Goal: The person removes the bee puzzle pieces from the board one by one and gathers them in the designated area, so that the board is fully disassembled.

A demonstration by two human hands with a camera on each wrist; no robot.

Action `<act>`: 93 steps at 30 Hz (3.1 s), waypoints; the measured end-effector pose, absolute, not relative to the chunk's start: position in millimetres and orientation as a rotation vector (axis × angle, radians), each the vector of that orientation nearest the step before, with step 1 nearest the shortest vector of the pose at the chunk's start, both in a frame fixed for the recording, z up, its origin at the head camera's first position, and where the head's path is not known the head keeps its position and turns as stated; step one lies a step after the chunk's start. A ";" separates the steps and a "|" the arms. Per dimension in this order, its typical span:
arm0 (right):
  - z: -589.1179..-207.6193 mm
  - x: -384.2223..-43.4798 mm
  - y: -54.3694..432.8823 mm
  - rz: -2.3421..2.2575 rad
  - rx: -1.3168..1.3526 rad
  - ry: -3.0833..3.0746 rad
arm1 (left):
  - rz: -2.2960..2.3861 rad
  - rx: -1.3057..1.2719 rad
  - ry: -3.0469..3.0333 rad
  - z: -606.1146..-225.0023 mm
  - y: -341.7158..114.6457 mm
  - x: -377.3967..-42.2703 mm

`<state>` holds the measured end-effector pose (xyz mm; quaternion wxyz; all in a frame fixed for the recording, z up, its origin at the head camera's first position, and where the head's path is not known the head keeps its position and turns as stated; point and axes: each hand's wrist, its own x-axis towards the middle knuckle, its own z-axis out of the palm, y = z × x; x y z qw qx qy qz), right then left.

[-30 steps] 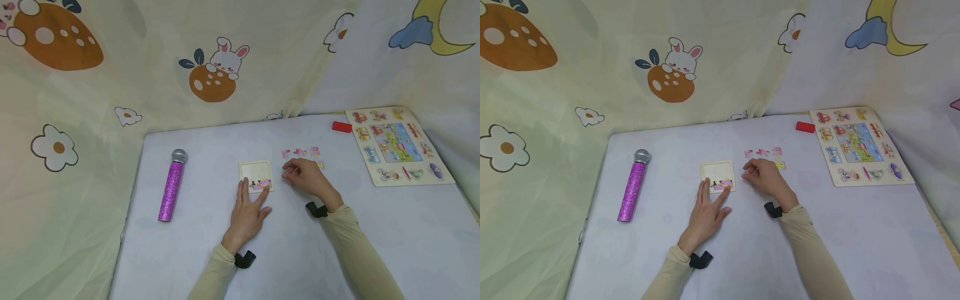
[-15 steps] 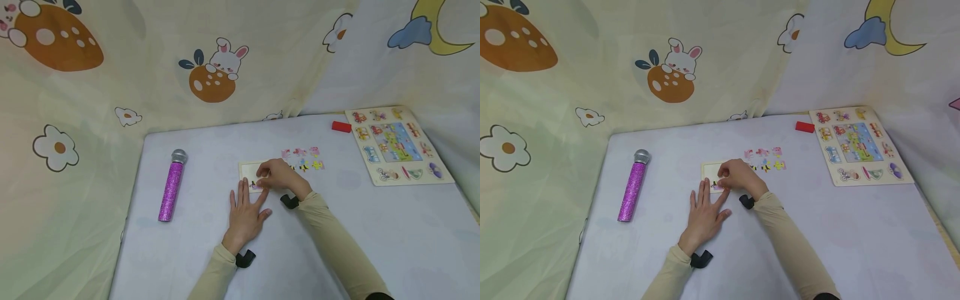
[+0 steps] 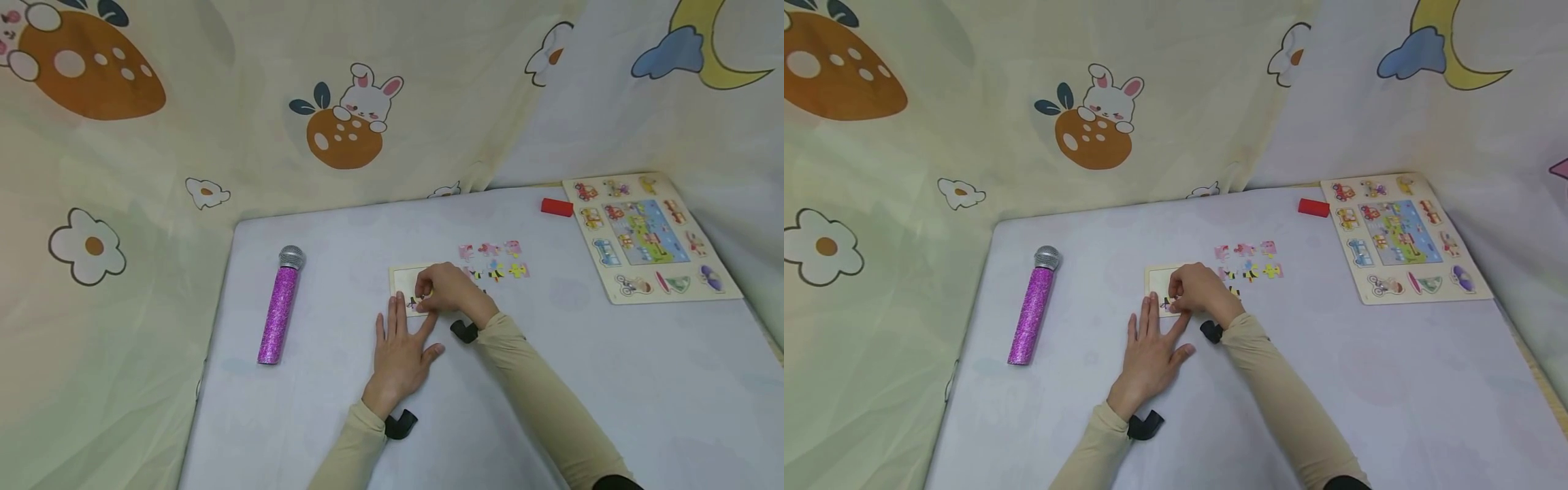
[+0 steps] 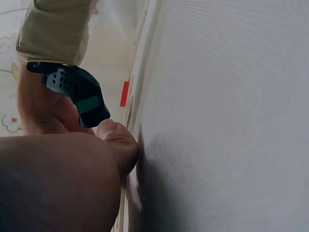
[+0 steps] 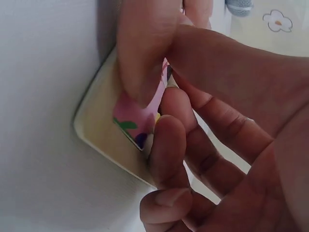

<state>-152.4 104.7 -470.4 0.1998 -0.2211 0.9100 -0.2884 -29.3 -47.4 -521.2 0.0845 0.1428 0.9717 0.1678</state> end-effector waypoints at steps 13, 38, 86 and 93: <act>-474.7 -153.3 105.4 -0.850 -0.585 2.545 | 0.502 0.413 2.887 -521.2 -46.9 -29.7; -480.4 -152.4 115.0 -1.111 -0.633 2.453 | 0.487 0.427 2.897 -517.7 -45.8 -31.9; -486.3 -127.9 230.0 -1.473 -0.316 2.570 | 0.551 0.422 2.904 -518.9 -46.0 -29.7; -485.2 -120.2 256.6 -1.239 -0.353 2.747 | 0.540 0.416 2.894 -518.2 -45.5 -29.1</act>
